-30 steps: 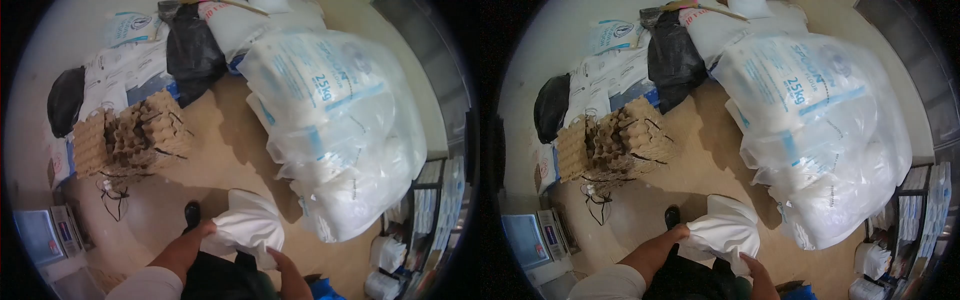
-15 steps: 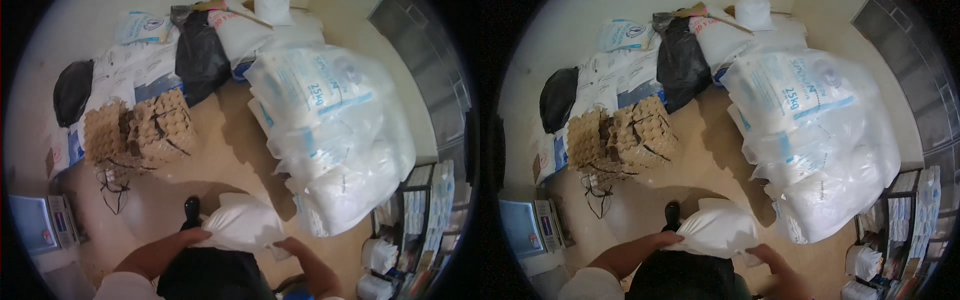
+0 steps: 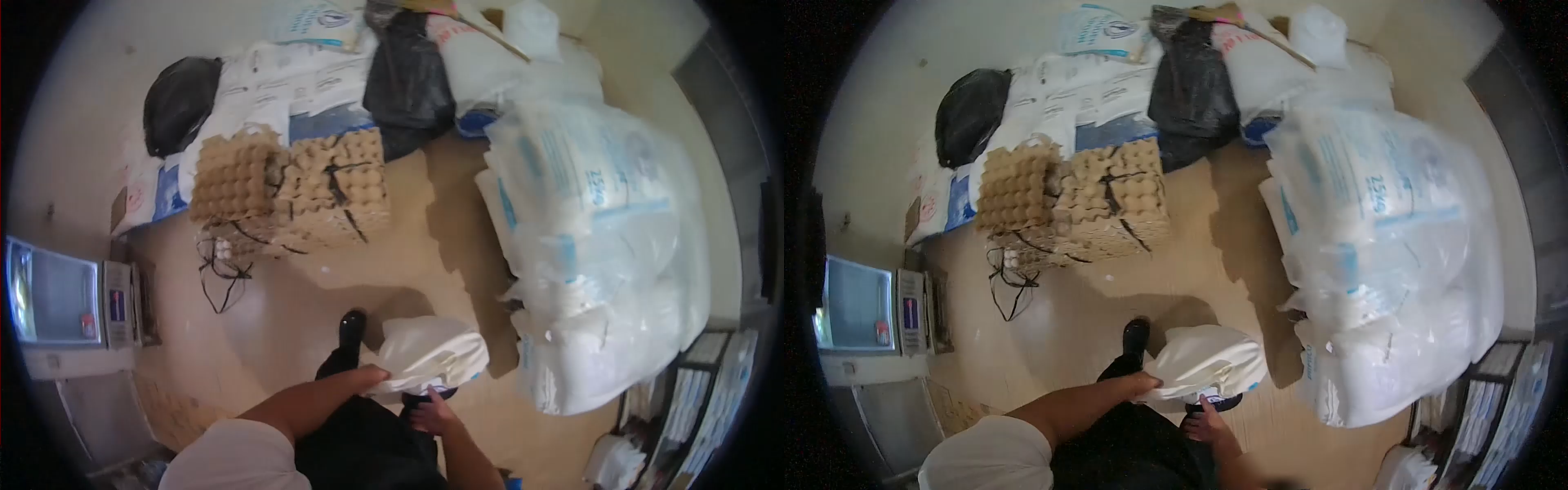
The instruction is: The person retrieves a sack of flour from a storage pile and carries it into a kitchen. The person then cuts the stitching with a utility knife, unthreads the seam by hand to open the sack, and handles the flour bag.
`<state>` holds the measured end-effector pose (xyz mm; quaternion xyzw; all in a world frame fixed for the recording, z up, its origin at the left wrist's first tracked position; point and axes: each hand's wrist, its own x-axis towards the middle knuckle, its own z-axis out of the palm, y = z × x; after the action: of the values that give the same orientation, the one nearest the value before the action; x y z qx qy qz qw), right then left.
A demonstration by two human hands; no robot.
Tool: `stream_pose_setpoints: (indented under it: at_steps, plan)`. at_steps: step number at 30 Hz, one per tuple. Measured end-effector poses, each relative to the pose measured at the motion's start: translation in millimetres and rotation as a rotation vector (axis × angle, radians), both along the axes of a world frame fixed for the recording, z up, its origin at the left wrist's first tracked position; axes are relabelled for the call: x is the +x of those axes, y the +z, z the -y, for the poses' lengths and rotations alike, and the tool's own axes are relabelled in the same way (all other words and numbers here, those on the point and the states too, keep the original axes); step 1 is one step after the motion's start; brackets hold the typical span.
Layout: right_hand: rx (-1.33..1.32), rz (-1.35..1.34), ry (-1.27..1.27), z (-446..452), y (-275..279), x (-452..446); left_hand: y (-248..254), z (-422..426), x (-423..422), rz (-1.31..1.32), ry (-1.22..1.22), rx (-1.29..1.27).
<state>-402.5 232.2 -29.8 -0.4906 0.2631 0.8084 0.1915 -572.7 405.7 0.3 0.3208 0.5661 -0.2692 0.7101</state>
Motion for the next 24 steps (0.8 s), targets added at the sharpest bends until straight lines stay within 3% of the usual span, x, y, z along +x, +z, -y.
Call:
stream_pose_setpoints:
  at_steps: [3, 6, 9, 11, 12, 13, 15, 16, 18, 20, 21, 24]
  plan:
    - [0.008, -0.193, -0.205, -35, -3, -44, 1, 14, 1, 0.158, -0.232, 0.107]
    - [0.163, 0.043, -0.482, -82, -20, -90, -12, 16, -8, 0.227, -0.570, 0.134]
    - [0.179, 0.523, -0.312, -102, -30, -94, -17, -8, -30, 0.275, -0.639, 0.054]
    - [0.068, 0.376, -0.408, -92, -46, -98, -1, -26, -59, 0.408, -0.471, -0.077]
    - [0.016, 0.313, -0.445, -83, -58, -90, 34, -39, -73, 0.356, -0.291, -0.075]
    - [-0.030, 0.254, -0.475, -79, -66, -78, 30, -54, -107, 0.321, -0.047, -0.182]
    - [-0.111, 0.128, -0.503, -80, -81, -66, 37, -62, -206, 0.460, 0.444, -0.158]
    - [0.006, 0.278, -0.408, -88, -68, -74, 9, -48, -255, 0.081, 0.558, 0.130]
    - [0.092, 0.395, -0.297, -91, -70, -77, 20, -18, -344, -0.348, 0.335, 0.495]
    - [0.191, 0.512, -0.224, -90, -54, -87, 47, 26, -417, -0.612, 0.225, 0.472]
    - [0.109, 0.550, -0.139, -94, -52, -84, 64, 48, -440, -0.667, 0.283, 0.398]
    - [0.317, 0.603, 0.039, -98, -22, -93, 97, 109, -482, -0.681, 0.434, 0.203]
